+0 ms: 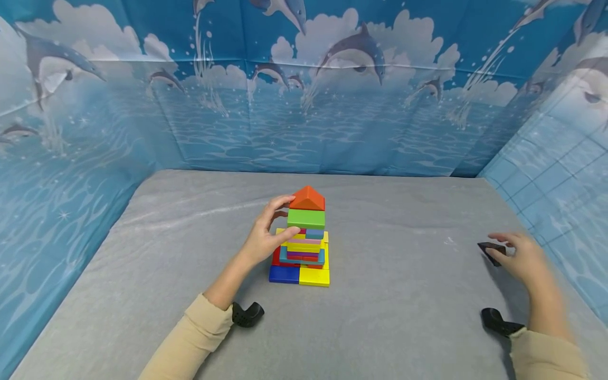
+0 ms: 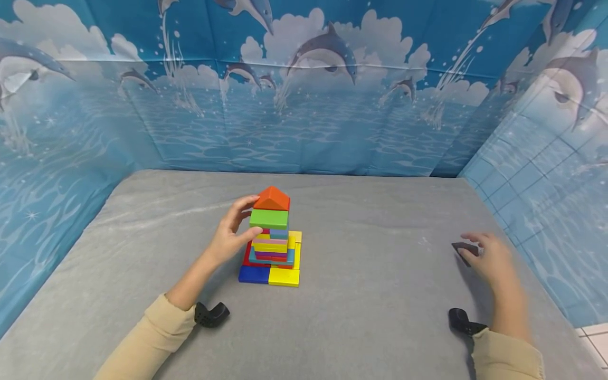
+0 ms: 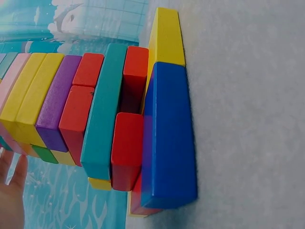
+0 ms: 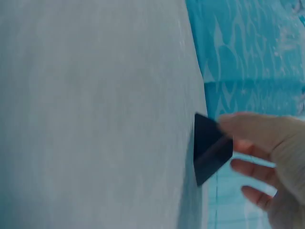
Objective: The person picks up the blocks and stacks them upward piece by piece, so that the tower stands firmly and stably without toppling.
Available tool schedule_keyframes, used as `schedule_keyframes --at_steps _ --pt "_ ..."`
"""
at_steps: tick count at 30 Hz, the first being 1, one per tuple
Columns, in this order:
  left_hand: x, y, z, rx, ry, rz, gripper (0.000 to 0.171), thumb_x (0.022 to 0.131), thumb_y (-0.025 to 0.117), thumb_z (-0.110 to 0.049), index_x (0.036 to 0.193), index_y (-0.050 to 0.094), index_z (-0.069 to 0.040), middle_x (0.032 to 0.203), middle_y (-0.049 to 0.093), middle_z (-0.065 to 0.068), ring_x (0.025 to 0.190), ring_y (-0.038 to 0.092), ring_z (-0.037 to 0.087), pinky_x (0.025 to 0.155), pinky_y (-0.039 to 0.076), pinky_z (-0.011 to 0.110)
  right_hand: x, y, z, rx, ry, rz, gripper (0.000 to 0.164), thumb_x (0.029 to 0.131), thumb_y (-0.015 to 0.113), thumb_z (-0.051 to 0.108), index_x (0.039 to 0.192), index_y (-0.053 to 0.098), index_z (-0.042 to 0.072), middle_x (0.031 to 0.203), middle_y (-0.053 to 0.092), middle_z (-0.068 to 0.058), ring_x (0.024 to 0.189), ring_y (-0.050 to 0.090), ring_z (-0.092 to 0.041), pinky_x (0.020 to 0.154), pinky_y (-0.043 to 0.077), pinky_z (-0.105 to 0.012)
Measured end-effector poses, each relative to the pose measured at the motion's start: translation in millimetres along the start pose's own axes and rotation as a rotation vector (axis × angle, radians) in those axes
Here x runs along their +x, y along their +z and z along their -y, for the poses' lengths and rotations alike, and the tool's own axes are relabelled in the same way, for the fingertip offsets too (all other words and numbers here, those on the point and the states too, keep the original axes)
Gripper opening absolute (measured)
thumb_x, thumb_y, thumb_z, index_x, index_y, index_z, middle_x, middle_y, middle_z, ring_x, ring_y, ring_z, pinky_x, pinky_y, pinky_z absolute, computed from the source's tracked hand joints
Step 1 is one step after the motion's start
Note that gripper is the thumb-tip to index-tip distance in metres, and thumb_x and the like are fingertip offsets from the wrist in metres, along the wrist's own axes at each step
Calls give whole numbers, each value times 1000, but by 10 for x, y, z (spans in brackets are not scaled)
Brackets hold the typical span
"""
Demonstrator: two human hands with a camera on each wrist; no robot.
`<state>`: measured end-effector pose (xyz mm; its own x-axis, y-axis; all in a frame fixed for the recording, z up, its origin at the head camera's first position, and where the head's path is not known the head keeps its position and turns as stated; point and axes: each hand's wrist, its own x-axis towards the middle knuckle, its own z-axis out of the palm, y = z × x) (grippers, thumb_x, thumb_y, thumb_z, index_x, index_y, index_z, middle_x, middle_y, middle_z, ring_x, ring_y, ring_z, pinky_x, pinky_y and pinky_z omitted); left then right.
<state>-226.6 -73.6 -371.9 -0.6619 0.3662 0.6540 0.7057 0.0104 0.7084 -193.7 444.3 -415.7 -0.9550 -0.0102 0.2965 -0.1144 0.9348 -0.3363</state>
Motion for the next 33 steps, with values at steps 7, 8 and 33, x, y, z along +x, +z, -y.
schedule_keyframes --at_steps 7,8,33 --pt "0 -9 -7 1 -23 2 54 89 61 -22 127 38 9 127 41 26 111 44 32 89 39 55 -69 -10 -134 -36 99 108 32 84 65 15 107 58 -5 102 47 -33 84 49 -45 60 39 -52" --pt "-2 -9 -5 -1 -24 3 55 89 60 -24 127 37 9 128 40 26 111 44 32 89 39 55 -54 -7 -132 -30 90 111 32 84 65 15 107 58 -5 102 48 -33 84 49 -45 60 40 -52" --pt "-21 -12 139 -16 -34 8 56 88 61 -27 128 38 6 129 41 24 112 44 28 89 39 56 476 -155 2807 442 -777 42 37 70 75 -3 104 65 9 106 59 -5 93 54 -14 73 47 -22"
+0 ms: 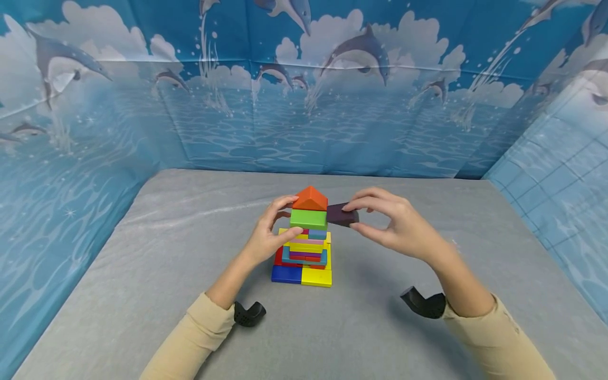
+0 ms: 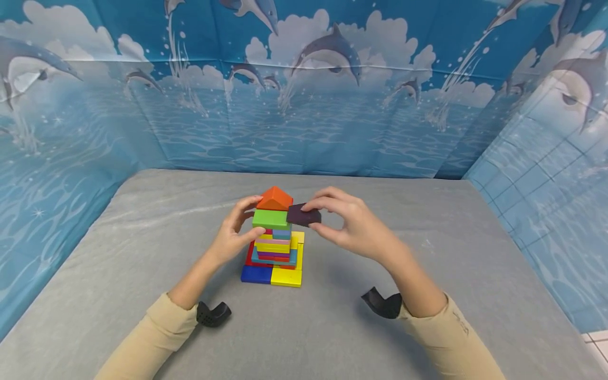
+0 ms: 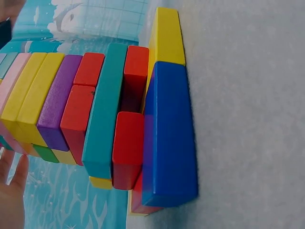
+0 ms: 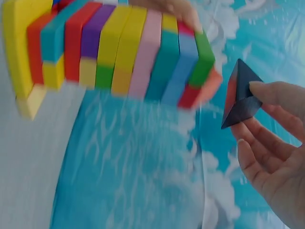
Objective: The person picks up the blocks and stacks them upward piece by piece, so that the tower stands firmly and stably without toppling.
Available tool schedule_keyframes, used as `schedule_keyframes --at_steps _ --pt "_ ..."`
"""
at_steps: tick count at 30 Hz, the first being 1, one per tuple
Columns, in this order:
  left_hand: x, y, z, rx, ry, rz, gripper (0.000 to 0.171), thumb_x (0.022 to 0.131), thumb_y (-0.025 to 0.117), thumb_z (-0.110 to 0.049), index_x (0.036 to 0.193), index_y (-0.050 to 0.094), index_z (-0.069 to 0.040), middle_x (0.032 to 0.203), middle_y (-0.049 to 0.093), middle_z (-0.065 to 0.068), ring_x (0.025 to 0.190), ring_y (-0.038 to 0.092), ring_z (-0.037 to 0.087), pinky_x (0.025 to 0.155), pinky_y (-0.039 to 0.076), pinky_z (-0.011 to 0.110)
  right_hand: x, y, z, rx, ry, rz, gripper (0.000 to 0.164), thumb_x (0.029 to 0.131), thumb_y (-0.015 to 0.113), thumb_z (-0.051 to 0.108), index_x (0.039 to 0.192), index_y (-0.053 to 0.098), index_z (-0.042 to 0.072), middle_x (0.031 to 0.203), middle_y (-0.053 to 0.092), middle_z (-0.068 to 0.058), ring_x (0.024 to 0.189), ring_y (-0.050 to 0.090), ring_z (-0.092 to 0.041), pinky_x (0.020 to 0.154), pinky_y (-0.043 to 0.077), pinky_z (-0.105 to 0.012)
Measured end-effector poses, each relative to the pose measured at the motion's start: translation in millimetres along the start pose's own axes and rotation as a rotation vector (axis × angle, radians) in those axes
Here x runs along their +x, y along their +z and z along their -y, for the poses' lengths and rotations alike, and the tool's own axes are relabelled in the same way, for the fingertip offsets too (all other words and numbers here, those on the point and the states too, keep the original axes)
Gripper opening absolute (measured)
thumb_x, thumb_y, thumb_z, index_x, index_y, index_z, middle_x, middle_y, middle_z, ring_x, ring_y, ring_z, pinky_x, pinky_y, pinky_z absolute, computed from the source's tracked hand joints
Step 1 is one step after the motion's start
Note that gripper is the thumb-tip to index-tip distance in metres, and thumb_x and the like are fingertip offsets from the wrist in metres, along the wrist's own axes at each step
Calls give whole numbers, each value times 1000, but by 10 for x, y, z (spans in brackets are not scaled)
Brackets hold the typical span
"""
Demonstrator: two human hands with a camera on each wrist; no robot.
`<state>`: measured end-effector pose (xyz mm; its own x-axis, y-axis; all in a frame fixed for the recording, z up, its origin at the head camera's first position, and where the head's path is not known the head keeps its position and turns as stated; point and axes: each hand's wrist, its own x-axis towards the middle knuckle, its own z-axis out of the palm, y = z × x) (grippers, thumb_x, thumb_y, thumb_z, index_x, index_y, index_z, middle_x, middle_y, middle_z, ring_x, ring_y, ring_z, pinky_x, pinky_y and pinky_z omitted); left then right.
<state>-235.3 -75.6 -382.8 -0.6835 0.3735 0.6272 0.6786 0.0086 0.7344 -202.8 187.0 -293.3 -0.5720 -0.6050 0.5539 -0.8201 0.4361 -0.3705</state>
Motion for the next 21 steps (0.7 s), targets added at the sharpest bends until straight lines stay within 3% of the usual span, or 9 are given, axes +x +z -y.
schedule_keyframes --at_steps 4,9,16,21 --pt "-19 3 170 -9 -2 -2 61 87 60 -37 131 39 -1 132 41 18 115 43 26 89 38 56 158 164 70 34 -25 32 32 74 73 0 104 65 8 106 59 -6 93 56 -17 73 50 -29" --pt "-29 2 201 8 20 -8 62 86 57 -45 129 42 -3 132 41 14 117 42 22 88 41 53 278 291 98 33 -34 47 29 76 71 1 104 65 6 107 57 -8 95 55 -18 74 52 -30" --pt "5 3 -93 -9 -1 2 59 88 58 -35 125 41 7 129 39 25 116 40 33 88 39 57 332 363 102 18 -34 43 29 77 71 3 106 66 6 107 56 -9 95 53 -18 75 51 -29" --pt "14 4 -152 4 10 5 55 89 59 -29 124 40 9 128 39 28 115 40 34 89 40 54 349 404 99 17 -62 24 30 77 71 3 107 66 5 107 55 -9 95 52 -18 74 51 -28"
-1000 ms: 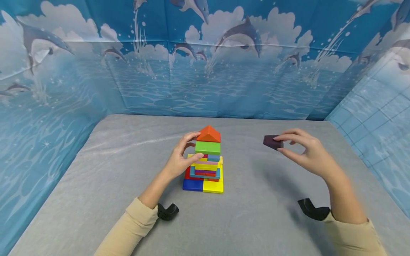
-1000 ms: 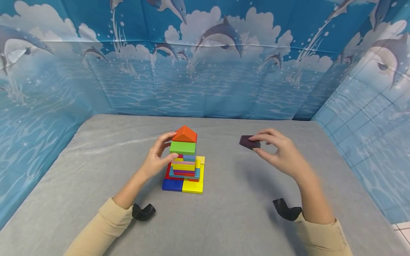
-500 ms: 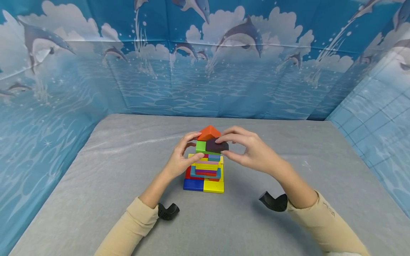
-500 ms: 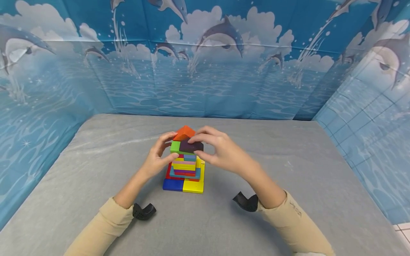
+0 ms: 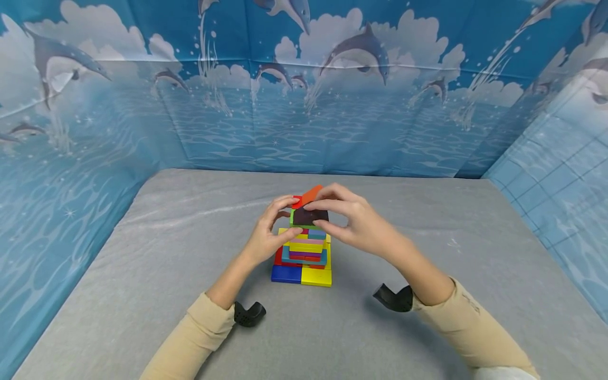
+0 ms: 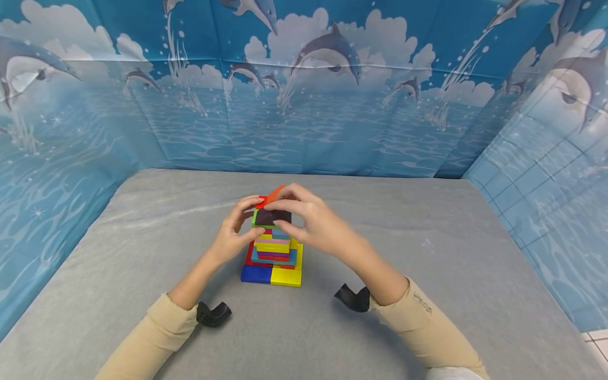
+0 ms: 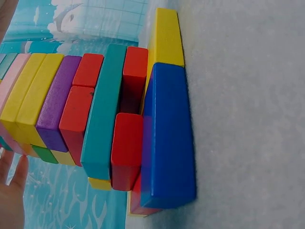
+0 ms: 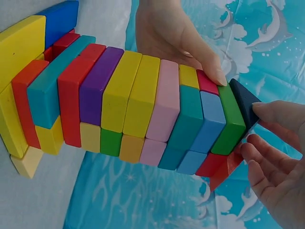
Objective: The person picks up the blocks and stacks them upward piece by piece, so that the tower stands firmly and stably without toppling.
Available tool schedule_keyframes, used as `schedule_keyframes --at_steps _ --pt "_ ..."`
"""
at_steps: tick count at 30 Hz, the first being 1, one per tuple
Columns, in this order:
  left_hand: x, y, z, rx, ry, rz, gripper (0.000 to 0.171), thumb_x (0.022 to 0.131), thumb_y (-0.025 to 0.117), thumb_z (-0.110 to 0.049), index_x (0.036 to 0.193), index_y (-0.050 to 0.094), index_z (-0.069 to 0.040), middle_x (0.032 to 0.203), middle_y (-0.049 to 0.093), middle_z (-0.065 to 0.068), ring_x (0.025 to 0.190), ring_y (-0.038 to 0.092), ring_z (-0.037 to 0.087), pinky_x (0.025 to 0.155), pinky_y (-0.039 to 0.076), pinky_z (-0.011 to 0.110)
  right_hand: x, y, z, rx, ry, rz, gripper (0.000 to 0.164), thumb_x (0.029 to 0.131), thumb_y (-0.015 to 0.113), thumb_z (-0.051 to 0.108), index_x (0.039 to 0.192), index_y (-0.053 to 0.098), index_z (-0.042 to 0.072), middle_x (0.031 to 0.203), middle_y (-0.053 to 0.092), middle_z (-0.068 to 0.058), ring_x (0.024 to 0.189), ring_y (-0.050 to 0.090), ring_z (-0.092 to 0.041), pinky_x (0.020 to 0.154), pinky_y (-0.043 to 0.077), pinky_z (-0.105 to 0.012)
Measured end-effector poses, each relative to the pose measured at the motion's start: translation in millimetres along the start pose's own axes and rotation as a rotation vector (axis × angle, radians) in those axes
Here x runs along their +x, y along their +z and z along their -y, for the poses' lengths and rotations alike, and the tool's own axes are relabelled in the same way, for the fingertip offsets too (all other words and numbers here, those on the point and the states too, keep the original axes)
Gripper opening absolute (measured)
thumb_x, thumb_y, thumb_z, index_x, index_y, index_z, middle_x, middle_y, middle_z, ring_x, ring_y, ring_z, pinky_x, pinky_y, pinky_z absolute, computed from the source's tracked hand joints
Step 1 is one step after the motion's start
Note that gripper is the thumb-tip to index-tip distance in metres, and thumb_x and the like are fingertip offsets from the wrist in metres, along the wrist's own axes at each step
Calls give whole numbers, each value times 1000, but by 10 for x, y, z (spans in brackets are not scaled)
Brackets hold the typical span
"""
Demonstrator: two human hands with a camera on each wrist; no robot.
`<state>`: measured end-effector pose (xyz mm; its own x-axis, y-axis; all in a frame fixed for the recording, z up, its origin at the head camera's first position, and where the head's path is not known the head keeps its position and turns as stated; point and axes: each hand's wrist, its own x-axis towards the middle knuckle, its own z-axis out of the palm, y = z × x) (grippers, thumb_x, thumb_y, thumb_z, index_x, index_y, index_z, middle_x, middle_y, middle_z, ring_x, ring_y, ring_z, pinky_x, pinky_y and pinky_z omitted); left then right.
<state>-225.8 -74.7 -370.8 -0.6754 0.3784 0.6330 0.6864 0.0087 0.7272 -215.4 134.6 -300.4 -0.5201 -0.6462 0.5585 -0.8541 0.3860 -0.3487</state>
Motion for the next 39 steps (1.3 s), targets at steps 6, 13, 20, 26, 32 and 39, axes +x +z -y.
schedule_keyframes --at_steps 6,13,20,26,32,39 --pt "-1 0 -6 -5 -4 2 53 89 60 -24 125 39 9 129 38 28 115 40 35 90 40 50 22 54 3 -3 -29 -37 30 77 71 3 106 66 4 104 55 -9 93 53 -18 71 51 -27" --pt "-4 -1 1 7 5 -1 55 90 58 -28 125 39 10 128 39 28 115 40 36 92 41 30 38 87 30 -42 -24 -67 29 76 72 3 104 66 3 98 55 -8 86 53 -18 68 50 -26" --pt "-6 -5 -15 17 -15 -6 47 86 62 -7 125 40 9 128 39 26 115 41 33 92 41 27 43 -3 -34 -8 39 -120 29 80 69 5 109 65 3 103 55 -8 92 52 -18 71 48 -29" --pt "0 0 -29 32 -35 -5 50 81 61 7 126 40 9 128 40 26 114 41 34 92 42 31 3 -93 -191 17 203 -43 34 88 60 6 121 58 4 121 54 -12 111 49 -24 87 46 -41" --pt "8 2 -38 16 -54 1 54 82 60 7 130 37 9 130 40 26 115 40 36 92 39 52 0 -79 -273 108 263 -3 35 89 58 7 124 56 6 120 58 -9 106 53 -21 82 48 -40" --pt "8 -6 -41 21 -52 5 57 84 60 3 133 34 9 130 39 27 114 41 37 90 39 55 50 -32 -266 155 244 -2 35 88 59 7 123 57 6 116 60 -8 103 53 -19 79 48 -35"
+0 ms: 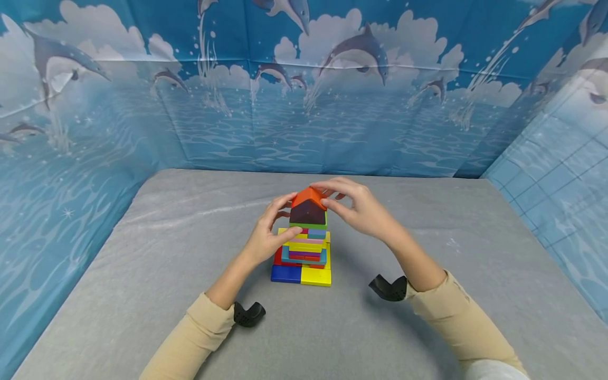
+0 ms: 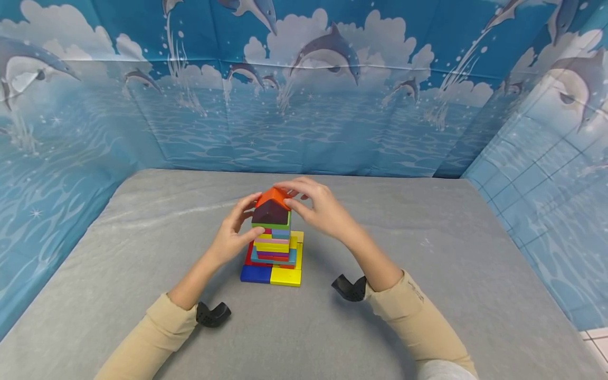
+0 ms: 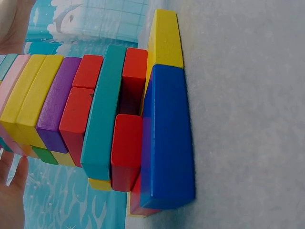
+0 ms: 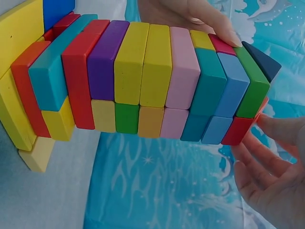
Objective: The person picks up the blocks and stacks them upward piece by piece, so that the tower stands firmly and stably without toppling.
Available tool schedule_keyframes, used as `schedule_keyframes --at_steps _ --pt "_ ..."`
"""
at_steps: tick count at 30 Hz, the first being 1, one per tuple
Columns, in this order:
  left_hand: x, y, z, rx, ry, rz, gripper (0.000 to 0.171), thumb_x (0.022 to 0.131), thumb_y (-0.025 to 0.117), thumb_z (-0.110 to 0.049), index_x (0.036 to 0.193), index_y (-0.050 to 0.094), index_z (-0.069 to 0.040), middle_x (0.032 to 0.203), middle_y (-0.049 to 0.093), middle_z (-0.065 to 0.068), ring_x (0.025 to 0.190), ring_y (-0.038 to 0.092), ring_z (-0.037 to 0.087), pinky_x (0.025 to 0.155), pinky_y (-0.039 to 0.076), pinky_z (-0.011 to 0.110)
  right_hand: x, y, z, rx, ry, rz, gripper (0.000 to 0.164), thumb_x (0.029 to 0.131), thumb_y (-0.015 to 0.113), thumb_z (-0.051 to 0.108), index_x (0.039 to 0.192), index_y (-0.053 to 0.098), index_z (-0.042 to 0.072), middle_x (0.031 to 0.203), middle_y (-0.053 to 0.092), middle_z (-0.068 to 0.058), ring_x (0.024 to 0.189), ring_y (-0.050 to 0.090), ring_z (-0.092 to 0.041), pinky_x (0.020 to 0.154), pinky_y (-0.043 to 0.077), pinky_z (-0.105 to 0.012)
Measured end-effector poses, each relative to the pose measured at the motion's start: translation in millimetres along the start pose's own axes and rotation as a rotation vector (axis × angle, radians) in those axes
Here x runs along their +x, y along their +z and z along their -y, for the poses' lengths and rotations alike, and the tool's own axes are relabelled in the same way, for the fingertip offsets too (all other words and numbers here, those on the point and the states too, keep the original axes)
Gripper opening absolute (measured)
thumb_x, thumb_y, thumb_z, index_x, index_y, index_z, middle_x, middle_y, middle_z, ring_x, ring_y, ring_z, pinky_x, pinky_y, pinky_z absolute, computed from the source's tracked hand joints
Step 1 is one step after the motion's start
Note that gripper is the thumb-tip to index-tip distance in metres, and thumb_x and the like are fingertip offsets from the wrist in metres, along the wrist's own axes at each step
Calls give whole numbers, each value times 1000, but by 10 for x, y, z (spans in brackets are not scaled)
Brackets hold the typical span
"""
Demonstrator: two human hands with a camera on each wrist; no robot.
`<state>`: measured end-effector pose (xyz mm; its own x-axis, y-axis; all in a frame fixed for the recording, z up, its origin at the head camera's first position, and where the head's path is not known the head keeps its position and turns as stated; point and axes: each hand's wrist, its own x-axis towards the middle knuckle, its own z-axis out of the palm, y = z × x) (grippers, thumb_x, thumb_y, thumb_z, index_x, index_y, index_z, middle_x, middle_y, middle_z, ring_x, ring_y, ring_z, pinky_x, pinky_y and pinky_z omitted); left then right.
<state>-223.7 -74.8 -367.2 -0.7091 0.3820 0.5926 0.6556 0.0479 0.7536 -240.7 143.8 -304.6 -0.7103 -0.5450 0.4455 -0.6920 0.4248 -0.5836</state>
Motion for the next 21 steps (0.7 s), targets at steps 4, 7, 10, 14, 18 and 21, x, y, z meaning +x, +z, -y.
schedule_keyframes --at_steps 4,7,10,14,18,21 --pt "4 -2 4 -13 15 1 55 86 61 -4 133 35 10 130 39 27 114 40 37 89 38 58 13 16 -10 14 -3 -1 34 88 59 6 123 57 6 117 59 -8 102 54 -19 79 49 -34" --pt "4 -2 2 -17 25 1 55 87 60 -5 132 35 11 130 39 28 113 40 38 89 37 59 18 30 -31 20 -4 -1 34 89 58 6 123 57 5 117 59 -9 101 54 -19 77 49 -35" --pt "1 -3 -1 -9 18 -2 54 86 61 -4 132 36 10 130 39 27 113 41 37 90 39 52 21 39 -40 24 -7 0 34 89 57 6 123 57 5 118 59 -9 102 54 -20 77 49 -37" --pt "2 -2 -1 -1 0 -4 55 86 61 -4 133 36 9 130 40 26 114 41 36 93 41 39 23 45 -45 25 -9 -2 34 89 57 6 123 56 4 119 58 -10 101 54 -20 76 49 -36" --pt "-11 9 197 0 13 -11 57 88 62 -19 135 37 2 132 41 19 116 42 29 93 42 42 20 40 -50 26 -7 3 33 90 55 6 123 56 4 119 58 -10 101 54 -20 77 49 -37" --pt "-7 15 219 -3 28 -14 57 88 61 -22 135 37 1 132 41 19 115 42 29 91 41 48 4 29 -42 22 3 18 35 91 56 10 125 55 7 120 57 -7 101 53 -18 79 48 -37"
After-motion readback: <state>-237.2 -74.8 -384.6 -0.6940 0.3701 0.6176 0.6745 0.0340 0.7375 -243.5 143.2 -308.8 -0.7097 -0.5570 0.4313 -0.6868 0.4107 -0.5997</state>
